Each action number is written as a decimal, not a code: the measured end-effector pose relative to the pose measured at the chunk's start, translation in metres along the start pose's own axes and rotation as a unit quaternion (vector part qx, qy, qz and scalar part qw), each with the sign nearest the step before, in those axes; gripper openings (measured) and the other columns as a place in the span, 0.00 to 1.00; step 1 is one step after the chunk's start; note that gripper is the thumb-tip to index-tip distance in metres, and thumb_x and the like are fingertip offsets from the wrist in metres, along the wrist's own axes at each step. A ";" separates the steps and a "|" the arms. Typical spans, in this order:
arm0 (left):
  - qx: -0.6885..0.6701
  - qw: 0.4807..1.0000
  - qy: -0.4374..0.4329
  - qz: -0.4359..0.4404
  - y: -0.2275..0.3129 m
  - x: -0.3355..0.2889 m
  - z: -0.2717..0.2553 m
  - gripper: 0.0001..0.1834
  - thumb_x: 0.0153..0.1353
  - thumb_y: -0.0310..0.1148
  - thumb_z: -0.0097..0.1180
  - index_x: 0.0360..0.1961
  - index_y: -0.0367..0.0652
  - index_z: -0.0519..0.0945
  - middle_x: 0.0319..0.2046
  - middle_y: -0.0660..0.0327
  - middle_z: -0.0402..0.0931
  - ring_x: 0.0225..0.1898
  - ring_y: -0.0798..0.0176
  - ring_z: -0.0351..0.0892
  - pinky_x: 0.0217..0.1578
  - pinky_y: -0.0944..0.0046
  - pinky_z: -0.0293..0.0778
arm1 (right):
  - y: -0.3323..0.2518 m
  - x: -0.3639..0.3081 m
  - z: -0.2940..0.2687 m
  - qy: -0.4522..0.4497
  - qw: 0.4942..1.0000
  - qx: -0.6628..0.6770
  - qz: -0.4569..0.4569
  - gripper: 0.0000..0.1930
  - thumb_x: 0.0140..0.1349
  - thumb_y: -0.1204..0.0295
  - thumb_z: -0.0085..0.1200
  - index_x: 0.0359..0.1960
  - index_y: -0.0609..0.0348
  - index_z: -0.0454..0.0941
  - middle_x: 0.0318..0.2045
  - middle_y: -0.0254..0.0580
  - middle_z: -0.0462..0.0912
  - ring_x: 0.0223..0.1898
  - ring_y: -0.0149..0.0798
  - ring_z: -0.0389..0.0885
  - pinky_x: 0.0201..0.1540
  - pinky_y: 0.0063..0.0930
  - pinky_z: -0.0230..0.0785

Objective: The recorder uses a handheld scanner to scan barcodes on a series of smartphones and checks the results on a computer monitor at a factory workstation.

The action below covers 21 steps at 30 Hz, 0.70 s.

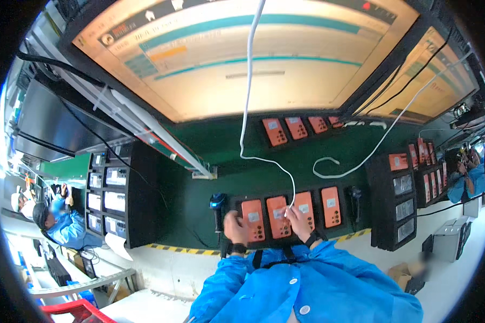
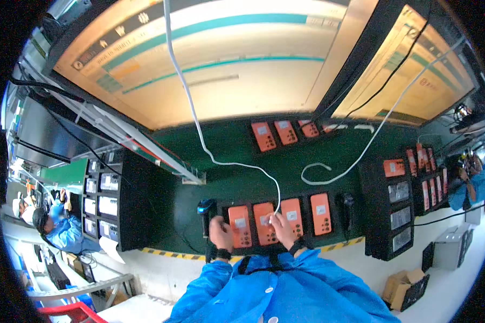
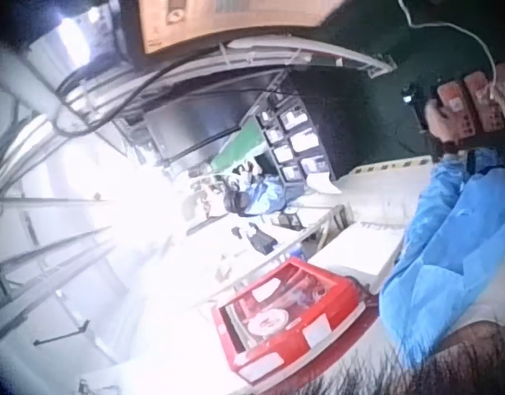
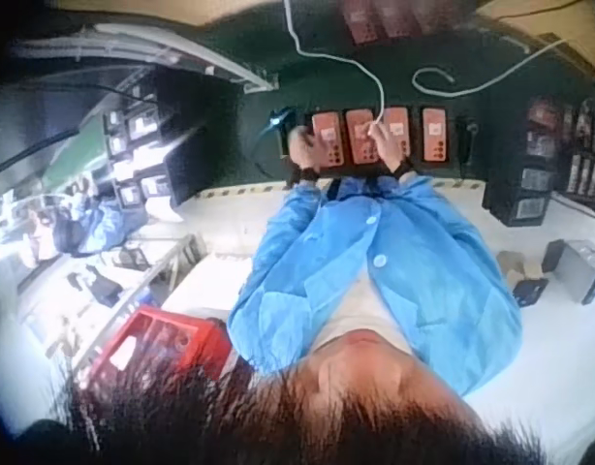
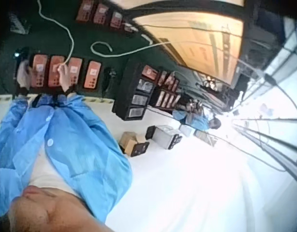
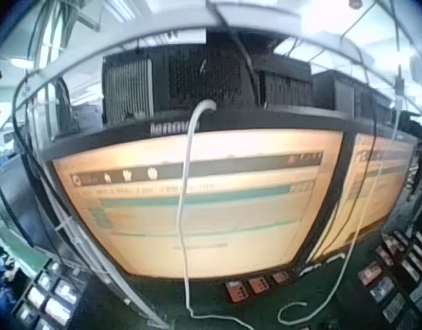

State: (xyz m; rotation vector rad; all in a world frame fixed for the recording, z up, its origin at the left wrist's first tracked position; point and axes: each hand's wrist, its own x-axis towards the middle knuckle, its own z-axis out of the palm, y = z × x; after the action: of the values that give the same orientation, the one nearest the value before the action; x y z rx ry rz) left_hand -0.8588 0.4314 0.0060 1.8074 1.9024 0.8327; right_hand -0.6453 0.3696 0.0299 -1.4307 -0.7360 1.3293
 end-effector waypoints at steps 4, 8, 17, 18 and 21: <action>0.109 0.990 -0.071 0.053 0.030 -0.010 0.028 0.27 0.49 0.31 0.56 0.52 0.34 0.67 0.43 0.44 0.72 0.47 0.38 0.69 0.46 0.43 0.66 | -0.010 0.000 -0.004 0.001 0.999 -0.035 0.000 0.16 0.69 0.59 0.41 0.41 0.58 0.76 0.20 0.26 0.68 0.21 0.21 0.67 0.24 0.15 0.60; -0.021 0.994 -0.061 -0.089 0.028 0.008 0.036 0.29 0.48 0.27 0.56 0.54 0.37 0.65 0.40 0.44 0.75 0.44 0.40 0.74 0.42 0.47 0.71 | -0.022 0.004 -0.001 -0.011 0.997 -0.072 -0.032 0.16 0.68 0.60 0.45 0.39 0.59 0.79 0.20 0.27 0.72 0.22 0.21 0.69 0.24 0.17 0.61; -0.321 0.922 -0.214 0.014 0.013 0.000 -0.022 0.12 0.52 0.20 0.55 0.41 0.34 0.76 0.33 0.58 0.80 0.37 0.68 0.79 0.38 0.67 0.74 | -0.049 0.017 0.038 0.022 0.953 -0.186 -0.238 0.13 0.60 0.63 0.56 0.33 0.62 0.81 0.27 0.42 0.83 0.26 0.32 0.80 0.28 0.26 0.68; -0.324 0.920 -0.221 0.014 0.015 -0.005 -0.027 0.13 0.53 0.20 0.55 0.41 0.34 0.76 0.34 0.58 0.80 0.38 0.68 0.78 0.39 0.68 0.73 | -0.053 0.008 0.039 0.006 0.955 -0.235 -0.183 0.13 0.60 0.64 0.56 0.35 0.64 0.81 0.26 0.42 0.82 0.28 0.32 0.80 0.32 0.26 0.69; -0.351 0.909 -0.224 0.015 0.020 -0.018 -0.038 0.13 0.55 0.19 0.54 0.43 0.34 0.75 0.36 0.55 0.80 0.41 0.64 0.79 0.43 0.66 0.73 | -0.062 -0.001 0.057 -0.052 0.975 -0.158 -0.149 0.13 0.60 0.64 0.56 0.35 0.63 0.82 0.27 0.43 0.84 0.31 0.32 0.82 0.33 0.24 0.71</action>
State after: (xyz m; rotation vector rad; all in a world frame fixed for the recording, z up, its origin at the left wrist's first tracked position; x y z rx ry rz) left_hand -0.8661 0.4080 0.0457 1.4071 1.0882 0.8670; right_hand -0.6886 0.4023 0.0945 -1.4319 -1.2252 1.0917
